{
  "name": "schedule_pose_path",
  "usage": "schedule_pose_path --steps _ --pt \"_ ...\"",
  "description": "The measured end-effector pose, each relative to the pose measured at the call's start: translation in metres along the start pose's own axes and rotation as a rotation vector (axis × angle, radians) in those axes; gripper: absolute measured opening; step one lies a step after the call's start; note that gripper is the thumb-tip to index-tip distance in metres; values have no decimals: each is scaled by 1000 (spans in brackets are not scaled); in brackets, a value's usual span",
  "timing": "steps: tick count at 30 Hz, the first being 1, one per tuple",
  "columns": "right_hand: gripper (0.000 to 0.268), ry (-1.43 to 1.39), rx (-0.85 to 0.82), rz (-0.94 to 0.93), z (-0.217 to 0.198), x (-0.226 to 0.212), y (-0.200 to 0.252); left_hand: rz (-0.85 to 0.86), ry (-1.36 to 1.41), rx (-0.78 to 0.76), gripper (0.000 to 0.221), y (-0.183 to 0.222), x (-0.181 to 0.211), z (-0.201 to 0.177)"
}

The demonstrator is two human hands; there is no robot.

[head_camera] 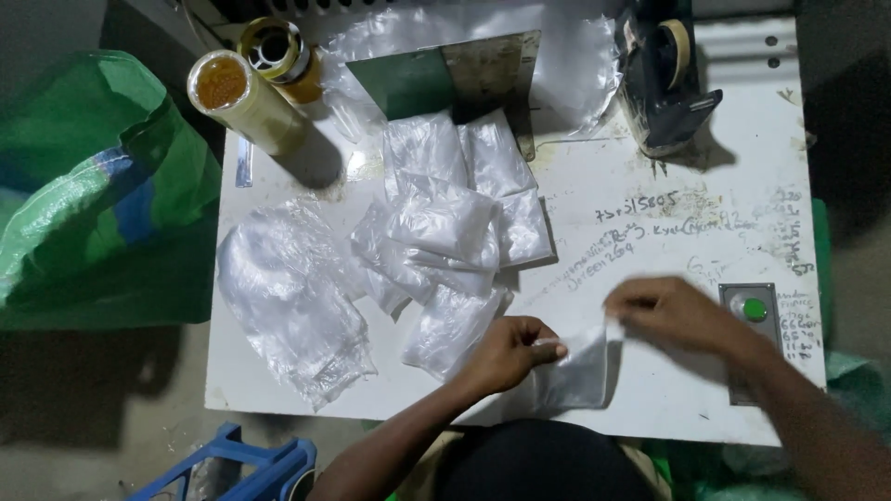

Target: The person is sorting, smoothing, and stacking small plastic bags on a workstation.

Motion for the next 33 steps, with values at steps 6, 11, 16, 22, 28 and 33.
schedule_pose_path --steps 6,11,16,22,28,33 --pt "24 127 950 -409 -200 -6 -17 775 -378 607 13 65 81 -24" --pt "44 -347 666 -29 -186 -45 -35 975 -701 660 18 56 85 7" --pt "19 322 920 -363 -224 -40 -13 1028 -834 733 20 45 86 25" --pt "16 -132 691 109 -147 0 -7 1074 -957 719 22 28 90 51" --pt "21 -509 218 174 -31 44 2 916 -1225 512 9 -37 24 73" --pt "46 -532 167 24 23 99 -33 829 -508 464 9 -16 54 27"
Point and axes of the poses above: each hand's wrist, its own y-axis away from the middle knuckle, its own z-axis out of the palm, x = y × z, the point moved 10 cm from there along -y, towards the middle knuckle, and after that the axes turned 10 degrees about -x, right-handed, at the moved point
